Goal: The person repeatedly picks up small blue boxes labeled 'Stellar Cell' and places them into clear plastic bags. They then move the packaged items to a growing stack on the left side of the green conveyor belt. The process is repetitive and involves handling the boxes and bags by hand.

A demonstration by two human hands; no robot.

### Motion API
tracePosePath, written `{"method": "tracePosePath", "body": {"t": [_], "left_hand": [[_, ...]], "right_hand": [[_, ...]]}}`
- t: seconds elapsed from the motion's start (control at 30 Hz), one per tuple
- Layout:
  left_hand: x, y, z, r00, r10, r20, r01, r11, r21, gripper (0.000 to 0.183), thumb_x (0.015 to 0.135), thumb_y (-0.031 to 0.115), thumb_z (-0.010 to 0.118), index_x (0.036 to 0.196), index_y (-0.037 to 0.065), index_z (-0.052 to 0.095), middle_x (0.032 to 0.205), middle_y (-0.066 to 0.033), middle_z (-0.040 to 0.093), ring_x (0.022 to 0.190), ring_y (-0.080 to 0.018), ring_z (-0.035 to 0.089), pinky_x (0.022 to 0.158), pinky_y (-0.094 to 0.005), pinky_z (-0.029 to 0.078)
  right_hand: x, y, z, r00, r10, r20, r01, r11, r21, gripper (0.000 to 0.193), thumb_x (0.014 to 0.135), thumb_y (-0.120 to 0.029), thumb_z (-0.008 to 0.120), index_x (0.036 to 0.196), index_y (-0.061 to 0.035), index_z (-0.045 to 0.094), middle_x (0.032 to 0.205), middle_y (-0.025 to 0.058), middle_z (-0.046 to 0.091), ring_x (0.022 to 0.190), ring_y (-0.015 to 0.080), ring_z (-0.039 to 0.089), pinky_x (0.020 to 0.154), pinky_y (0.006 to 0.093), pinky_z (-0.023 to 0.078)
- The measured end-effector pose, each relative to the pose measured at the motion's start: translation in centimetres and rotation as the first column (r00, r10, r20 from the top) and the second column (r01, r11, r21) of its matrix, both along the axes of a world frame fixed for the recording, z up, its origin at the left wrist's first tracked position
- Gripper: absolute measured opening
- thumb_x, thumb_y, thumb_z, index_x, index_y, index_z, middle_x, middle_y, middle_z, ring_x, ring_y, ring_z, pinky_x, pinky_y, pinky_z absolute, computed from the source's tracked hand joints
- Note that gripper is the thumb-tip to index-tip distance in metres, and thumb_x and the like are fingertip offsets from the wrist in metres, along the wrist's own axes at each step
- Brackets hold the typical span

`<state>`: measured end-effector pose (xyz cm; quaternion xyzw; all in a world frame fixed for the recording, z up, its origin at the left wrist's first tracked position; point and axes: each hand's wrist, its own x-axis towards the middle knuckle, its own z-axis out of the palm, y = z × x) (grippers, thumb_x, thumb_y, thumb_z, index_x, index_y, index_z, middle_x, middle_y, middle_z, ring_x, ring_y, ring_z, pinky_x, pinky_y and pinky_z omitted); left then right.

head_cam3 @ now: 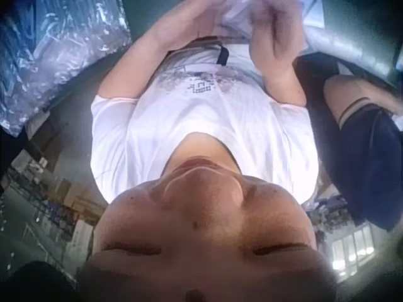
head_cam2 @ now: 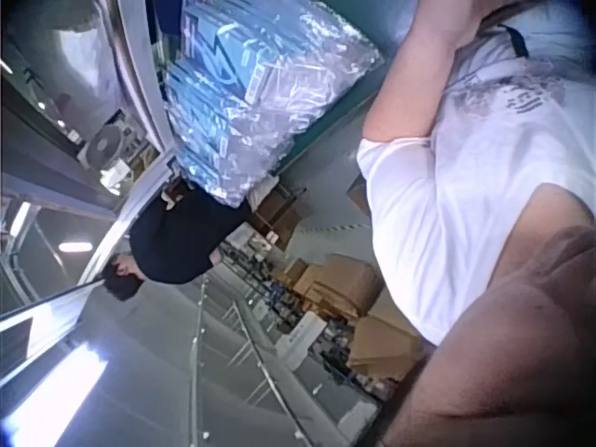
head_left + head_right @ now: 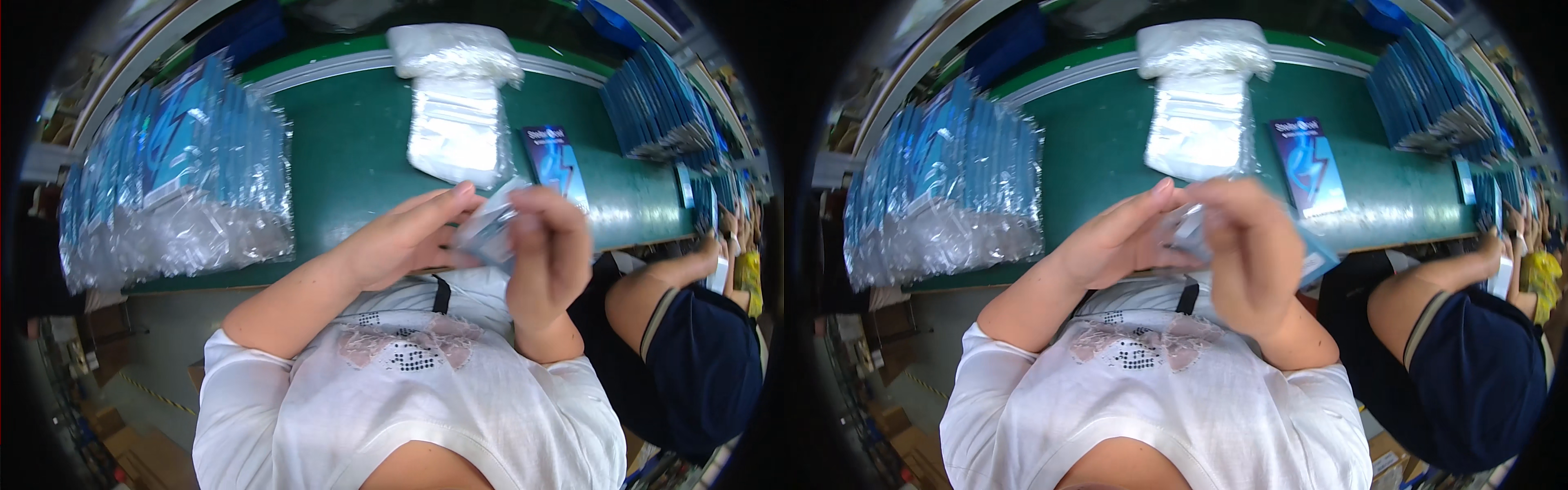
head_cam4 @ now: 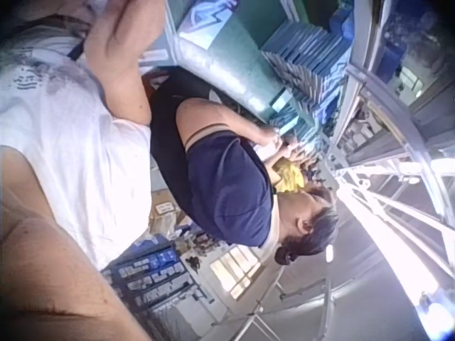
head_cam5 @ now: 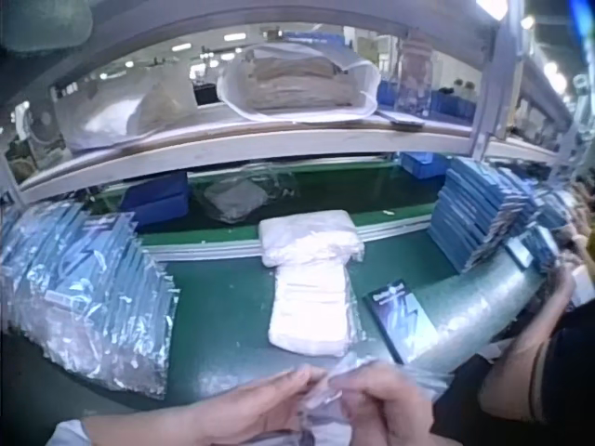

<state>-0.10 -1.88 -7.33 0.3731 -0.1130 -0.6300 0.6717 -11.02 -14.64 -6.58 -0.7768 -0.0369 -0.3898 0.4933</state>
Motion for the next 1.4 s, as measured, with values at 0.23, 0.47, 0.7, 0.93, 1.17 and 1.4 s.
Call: {"method": "tracePosePath", "body": {"t": [0.23,0.47,0.7,0.93,1.17,1.4], "left_hand": [[0.0,3.2,3.9,0.955,0.247,0.161,-0.261,0.963,0.067,0.046,0.083,0.013,0.055,0.126,-0.004,0.050,0.116,-0.0085,0.058,0.100,-0.0099,0.056,0.085,-0.0222,0.043],[3.6,10.0,8.9,-0.296,0.594,0.748,-0.514,0.561,-0.649,0.044,0.079,0.008,0.061,0.122,-0.002,0.054,0.124,-0.0148,0.056,0.114,-0.0229,0.053,0.097,-0.0333,0.041],[5.8,11.9,7.9,-0.498,-0.332,0.801,-0.770,0.595,-0.232,0.041,0.085,0.018,0.062,0.123,0.004,0.057,0.131,-0.0178,0.050,0.123,-0.0311,0.046,0.096,-0.0353,0.041],[4.1,10.2,8.9,-0.721,-0.413,0.557,-0.663,0.645,-0.381,0.036,0.084,0.017,0.065,0.117,0.004,0.059,0.126,-0.0186,0.053,0.125,-0.0352,0.043,0.095,-0.0399,0.041],[1.7,2.0,1.9,-0.575,0.121,0.809,-0.122,0.965,-0.232,0.019,0.079,0.005,0.065,0.098,0.006,0.066,0.100,-0.0088,0.063,0.097,-0.0273,0.058,0.086,-0.0362,0.044],[5.5,-2.0,-4.4,-0.578,-0.012,0.816,-0.129,0.989,-0.076,0.019,0.076,0.002,0.063,0.094,0.007,0.067,0.095,-0.0036,0.062,0.092,-0.0248,0.058,0.081,-0.0356,0.044]], "right_hand": [[0.9,2.8,-0.3,0.920,0.392,0.011,-0.391,0.919,-0.047,0.042,0.074,-0.001,0.067,0.113,0.0070,0.054,0.092,0.0192,0.063,0.074,0.0303,0.061,0.063,0.0345,0.048],[1.5,0.8,-1.5,0.971,0.227,0.074,-0.228,0.974,0.003,0.027,0.078,0.004,0.063,0.104,0.0099,0.058,0.088,0.0185,0.063,0.072,0.0220,0.063,0.061,0.0280,0.050],[0.9,-1.0,-2.9,0.990,0.064,-0.127,-0.067,0.998,-0.018,0.014,0.082,0.003,0.061,0.096,0.0055,0.063,0.080,0.0126,0.064,0.070,0.0181,0.062,0.064,0.0249,0.048],[-0.1,-7.1,-3.7,0.870,-0.449,-0.204,0.459,0.889,-0.001,0.022,0.086,-0.012,0.062,0.100,0.0048,0.063,0.089,0.0134,0.064,0.081,0.0185,0.061,0.074,0.0281,0.046],[0.1,-9.1,-8.2,0.509,-0.807,-0.299,0.431,0.540,-0.723,0.077,0.069,-0.044,0.076,0.125,0.0014,0.049,0.123,0.0256,0.050,0.113,0.0386,0.048,0.095,0.0434,0.039],[-0.9,-6.9,-5.4,0.738,-0.529,-0.418,0.627,0.767,0.136,0.062,0.068,-0.023,0.079,0.117,0.0023,0.052,0.113,0.0137,0.052,0.095,0.0234,0.057,0.081,0.0336,0.047]]}}
